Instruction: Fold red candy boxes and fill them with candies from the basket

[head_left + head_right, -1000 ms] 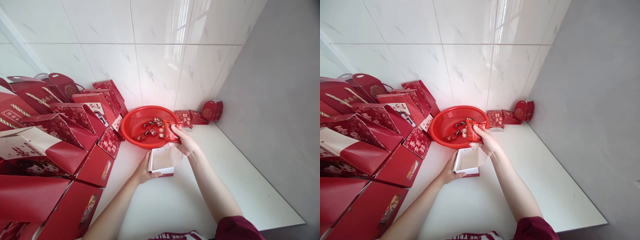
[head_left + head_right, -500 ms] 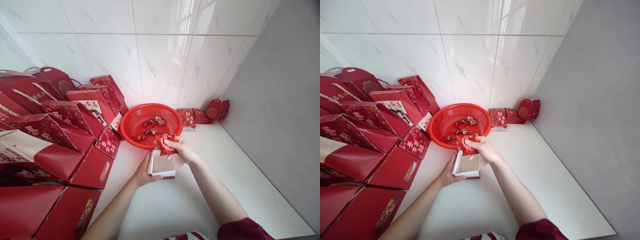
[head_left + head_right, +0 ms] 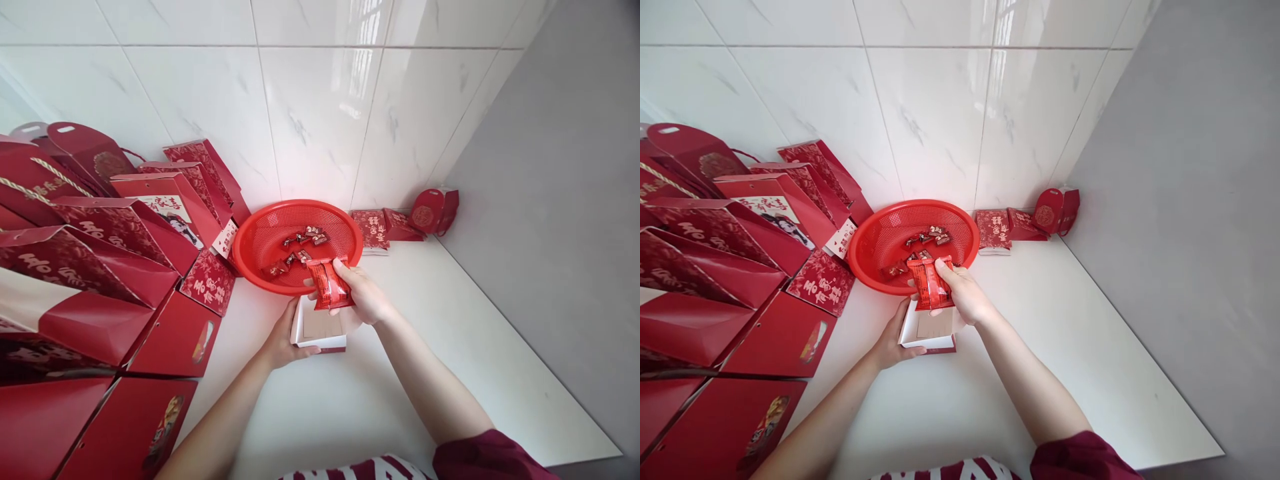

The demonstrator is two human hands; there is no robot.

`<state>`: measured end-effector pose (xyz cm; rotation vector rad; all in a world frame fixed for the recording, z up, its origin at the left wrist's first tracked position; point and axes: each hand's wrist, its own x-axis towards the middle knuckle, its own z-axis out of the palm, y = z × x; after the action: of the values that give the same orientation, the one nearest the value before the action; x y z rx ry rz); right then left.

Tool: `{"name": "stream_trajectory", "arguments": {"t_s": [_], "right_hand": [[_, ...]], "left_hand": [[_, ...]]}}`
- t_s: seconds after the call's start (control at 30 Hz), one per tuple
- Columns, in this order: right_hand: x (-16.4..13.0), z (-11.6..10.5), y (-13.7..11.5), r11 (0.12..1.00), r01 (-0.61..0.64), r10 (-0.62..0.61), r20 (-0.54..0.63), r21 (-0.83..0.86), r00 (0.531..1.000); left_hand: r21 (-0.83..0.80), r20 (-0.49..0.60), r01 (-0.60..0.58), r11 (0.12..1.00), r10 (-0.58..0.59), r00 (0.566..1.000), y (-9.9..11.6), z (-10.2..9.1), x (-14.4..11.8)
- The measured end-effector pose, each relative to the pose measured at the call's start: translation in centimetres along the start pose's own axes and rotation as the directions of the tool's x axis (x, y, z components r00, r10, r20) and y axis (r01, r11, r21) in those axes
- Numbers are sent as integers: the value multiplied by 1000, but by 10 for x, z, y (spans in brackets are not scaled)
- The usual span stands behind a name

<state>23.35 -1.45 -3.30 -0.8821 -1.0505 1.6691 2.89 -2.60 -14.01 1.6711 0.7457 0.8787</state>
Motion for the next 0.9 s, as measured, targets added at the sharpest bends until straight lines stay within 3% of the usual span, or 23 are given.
{"name": "stream_trajectory", "arguments": {"t_s": [0.4,0.67,0.8,0.9], "right_hand": [[-5,2,-3,999,22,-23,8,45,1000],[-7,4,-3,995,58,-58,-6,-80,998],[-13,4,-10,996,85,-79,130,-37,988],[-22,1,-19,962,153,-119,158,-228,980]], "left_hand": [[-35,2,3,999,-3,1000,-2,1,0],[67,-9,-19,998,20,1000,6,1,-2],[85,-25,8,996,-6,1000,5,3,-5],[76,-23,7,997,-6,1000,1,3,-8]]}}
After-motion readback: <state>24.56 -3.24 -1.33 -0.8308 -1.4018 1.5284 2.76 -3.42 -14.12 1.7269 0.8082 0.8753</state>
